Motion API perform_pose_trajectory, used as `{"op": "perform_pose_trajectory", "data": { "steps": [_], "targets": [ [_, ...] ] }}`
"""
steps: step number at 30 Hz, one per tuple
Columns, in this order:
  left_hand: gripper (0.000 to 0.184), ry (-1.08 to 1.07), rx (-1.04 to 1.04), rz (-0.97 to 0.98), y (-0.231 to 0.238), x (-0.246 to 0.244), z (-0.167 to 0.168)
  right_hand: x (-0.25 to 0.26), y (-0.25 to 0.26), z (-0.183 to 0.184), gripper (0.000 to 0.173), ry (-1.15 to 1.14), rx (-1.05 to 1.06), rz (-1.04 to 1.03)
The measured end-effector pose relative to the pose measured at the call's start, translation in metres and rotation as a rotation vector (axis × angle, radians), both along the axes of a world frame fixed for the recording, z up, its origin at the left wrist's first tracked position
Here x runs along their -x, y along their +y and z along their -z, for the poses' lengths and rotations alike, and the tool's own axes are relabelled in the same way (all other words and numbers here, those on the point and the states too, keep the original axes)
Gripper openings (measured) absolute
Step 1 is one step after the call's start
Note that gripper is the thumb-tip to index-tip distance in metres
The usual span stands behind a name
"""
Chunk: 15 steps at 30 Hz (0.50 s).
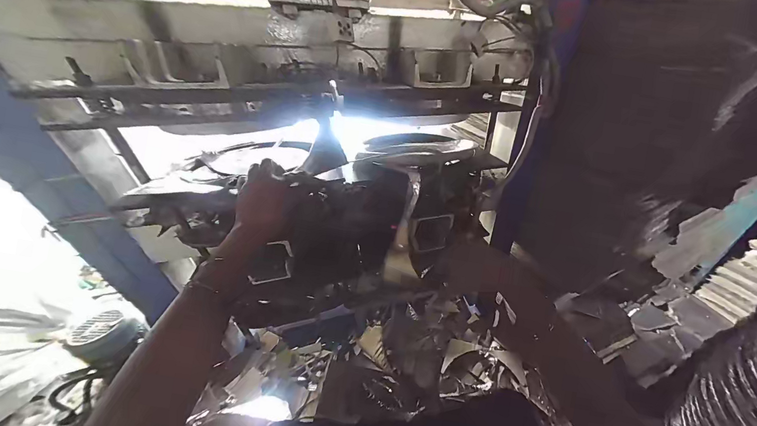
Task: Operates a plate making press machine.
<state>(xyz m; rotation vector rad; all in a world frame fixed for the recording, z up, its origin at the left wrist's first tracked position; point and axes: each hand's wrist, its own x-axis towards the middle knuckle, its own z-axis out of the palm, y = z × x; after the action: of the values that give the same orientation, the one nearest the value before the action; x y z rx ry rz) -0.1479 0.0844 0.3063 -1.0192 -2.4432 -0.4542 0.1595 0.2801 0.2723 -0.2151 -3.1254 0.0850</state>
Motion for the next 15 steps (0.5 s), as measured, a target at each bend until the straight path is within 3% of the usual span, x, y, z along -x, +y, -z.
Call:
{"op": "perform_pose_trajectory", "data": {
  "steps": [3, 4, 6, 8, 11, 15],
  "targets": [
    [0.031, 0.032, 0.01, 0.03, 0.003, -0.002, 0.0, 0.039, 0.012, -0.029, 0.033, 0.907, -0.183, -0.08],
    [0.031, 0.039, 0.024, 0.024, 0.005, -0.004, 0.0, 0.061, 0.02, -0.044, 0.044, 0.969, -0.234, -0.055],
    [0.03, 0.072, 0.081, -0.015, 0.008, -0.009, 0.0, 0.102, 0.036, -0.064, 0.071, 0.772, -0.239, 0.088],
    [0.03, 0.108, 0.088, -0.02, 0.009, -0.014, 0.0, 0.133, 0.05, -0.067, 0.077, 0.538, -0.167, 0.19],
    [0.02, 0.139, 0.16, -0.043, -0.003, -0.032, 0.0, 0.138, 0.054, -0.077, 0.057, 0.359, -0.049, 0.246],
    [0.017, 0.115, -0.006, 0.051, -0.085, -0.063, 0.039, 0.096, 0.037, -0.071, 0.027, 0.563, -0.133, 0.169]
  ]
}}
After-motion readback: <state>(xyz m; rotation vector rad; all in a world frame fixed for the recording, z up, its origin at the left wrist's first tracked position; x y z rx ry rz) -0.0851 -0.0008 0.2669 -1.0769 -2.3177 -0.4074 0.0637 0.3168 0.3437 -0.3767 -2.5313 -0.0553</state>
